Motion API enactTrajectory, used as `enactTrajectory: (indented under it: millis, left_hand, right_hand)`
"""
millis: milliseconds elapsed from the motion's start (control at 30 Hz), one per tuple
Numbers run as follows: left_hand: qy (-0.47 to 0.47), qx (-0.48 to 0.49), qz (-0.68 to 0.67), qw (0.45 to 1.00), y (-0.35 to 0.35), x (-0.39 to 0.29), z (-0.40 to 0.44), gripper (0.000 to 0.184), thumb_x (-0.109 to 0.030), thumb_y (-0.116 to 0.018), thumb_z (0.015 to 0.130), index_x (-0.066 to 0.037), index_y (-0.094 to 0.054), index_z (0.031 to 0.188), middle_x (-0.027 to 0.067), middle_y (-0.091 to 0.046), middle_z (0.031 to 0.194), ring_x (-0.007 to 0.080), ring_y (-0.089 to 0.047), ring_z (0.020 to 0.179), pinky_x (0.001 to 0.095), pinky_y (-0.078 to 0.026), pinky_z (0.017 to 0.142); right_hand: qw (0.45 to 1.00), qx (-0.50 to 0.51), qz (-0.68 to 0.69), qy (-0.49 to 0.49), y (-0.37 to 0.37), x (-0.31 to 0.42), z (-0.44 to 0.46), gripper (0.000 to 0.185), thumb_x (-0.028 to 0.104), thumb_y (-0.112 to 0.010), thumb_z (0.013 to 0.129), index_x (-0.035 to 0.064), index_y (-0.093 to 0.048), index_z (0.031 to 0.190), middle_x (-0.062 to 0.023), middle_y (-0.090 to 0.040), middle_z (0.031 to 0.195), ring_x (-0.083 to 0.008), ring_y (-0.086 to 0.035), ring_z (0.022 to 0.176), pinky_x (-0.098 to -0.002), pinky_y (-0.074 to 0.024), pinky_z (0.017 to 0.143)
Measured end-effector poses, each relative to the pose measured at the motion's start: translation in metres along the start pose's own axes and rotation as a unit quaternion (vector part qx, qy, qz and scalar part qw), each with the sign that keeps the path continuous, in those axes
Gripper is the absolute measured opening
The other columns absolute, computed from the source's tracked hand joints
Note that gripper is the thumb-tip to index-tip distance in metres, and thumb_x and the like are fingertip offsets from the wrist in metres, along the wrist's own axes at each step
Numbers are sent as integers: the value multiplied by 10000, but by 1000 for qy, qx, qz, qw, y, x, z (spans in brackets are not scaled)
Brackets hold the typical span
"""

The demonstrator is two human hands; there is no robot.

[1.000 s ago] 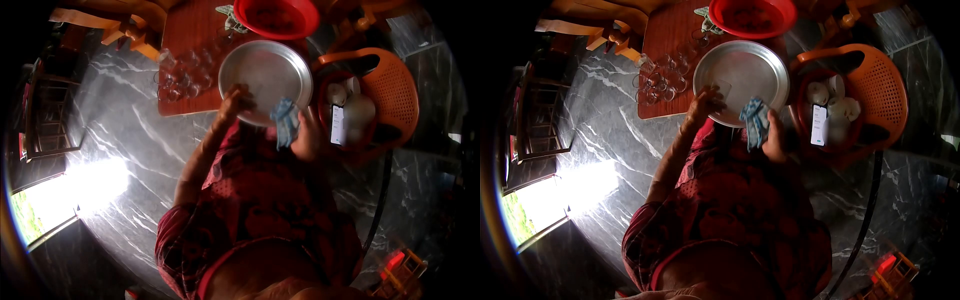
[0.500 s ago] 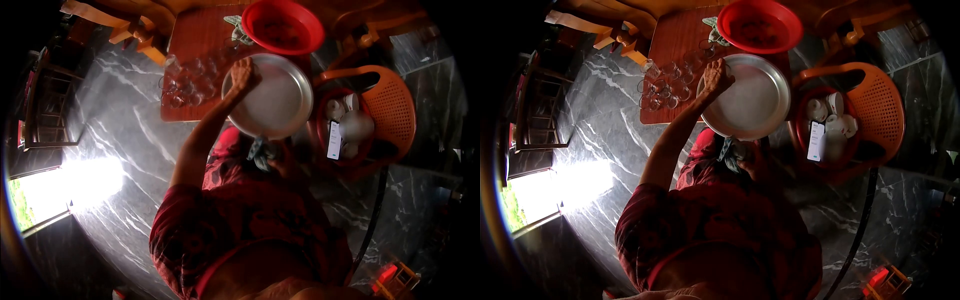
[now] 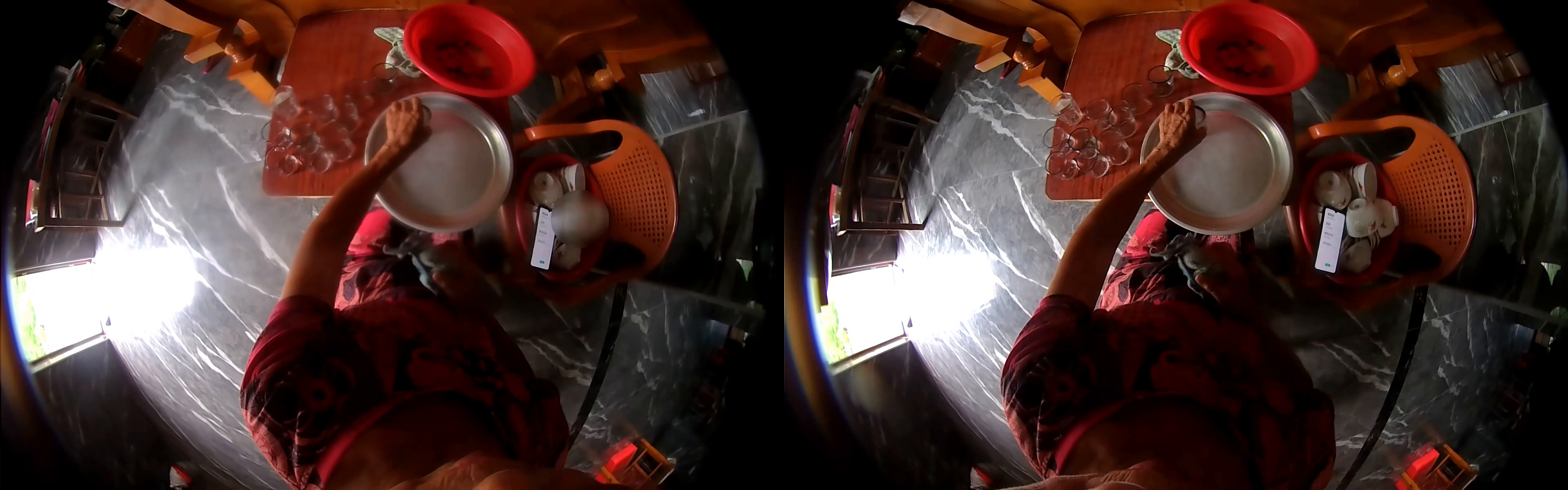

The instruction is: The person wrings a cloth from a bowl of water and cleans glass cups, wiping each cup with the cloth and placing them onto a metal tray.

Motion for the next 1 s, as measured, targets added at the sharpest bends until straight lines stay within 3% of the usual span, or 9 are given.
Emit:
enactTrajectory:
  millis: [167,233,300,367,533,633,833,933,1000]
  left_hand:
    - [2,-14,-70,997,22,-2,-17,707,-417,-728,687,-4,-433,1179,245,-482,1173,403,-445,1101,467,-371,921]
    - [12,-40,-83,996,31,4,-20,625,-391,-689,729,-4,-448,1156,238,-489,1129,395,-448,1066,477,-369,894]
    - [13,-116,-9,993,42,22,-15,509,-321,-640,760,-6,-469,1122,218,-493,1059,378,-454,1007,480,-369,845]
    - [-10,-190,77,979,59,32,-6,329,-188,-545,776,-12,-512,1052,206,-488,1000,361,-459,953,468,-368,802]
    - [-33,-133,111,984,69,48,31,248,-182,-453,861,-81,-566,1058,234,-493,1064,369,-453,965,474,-364,816]
    - [-53,-128,164,977,59,49,49,259,-216,-445,884,-114,-594,1069,218,-519,1095,349,-459,992,471,-361,822]
    - [26,-13,205,978,28,63,74,233,-219,-496,859,-151,-652,1018,133,-581,1087,323,-461,1047,517,-327,849]
    - [30,10,171,985,20,72,76,229,-218,-500,853,-174,-649,1022,153,-562,1117,339,-459,1055,540,-316,862]
    - [16,-12,145,989,18,78,76,224,-227,-496,854,-177,-644,1016,172,-550,1115,350,-459,1052,539,-316,865]
  right_hand:
    - [996,-52,35,-65,10,17,4,524,138,-586,740,40,-482,1244,-97,-542,1097,-166,-539,927,-291,-441,795]
    - [997,-44,38,-45,9,27,8,572,169,-562,737,48,-448,1285,-104,-547,1090,-161,-549,911,-281,-451,770]
    - [931,-29,330,-152,0,14,6,593,204,-547,718,54,-429,1280,-133,-551,1085,-165,-569,901,-274,-475,726]
    - [931,10,325,-169,-1,-13,2,564,204,-555,732,56,-435,1262,-146,-552,1086,-178,-577,910,-286,-489,721]
    - [946,36,280,-159,-7,-29,2,456,207,-576,792,48,-459,1203,-167,-557,1092,-209,-585,935,-324,-517,729]
    - [793,-19,568,-219,-6,-16,1,608,83,-699,741,10,-442,1287,-151,-578,1139,-299,-623,943,-368,-493,838]
    - [898,-48,401,-174,12,-32,-7,441,184,-595,830,31,-477,1227,-107,-570,1103,-217,-572,974,-348,-445,909]
    - [825,13,515,-230,10,-45,-12,674,323,-632,798,54,-365,1355,14,-412,1391,-202,-318,1310,-368,-290,1033]
    - [753,80,640,-127,0,35,12,727,372,-613,787,57,-328,1377,-8,-353,1430,-194,-250,1345,-361,-255,1057]
Point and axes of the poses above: each hand's wrist, its own z-axis towards the middle knuckle, its own y-axis out of the back of the hand, x = y × z, the point moved 6 cm from there along z, towards the middle knuckle
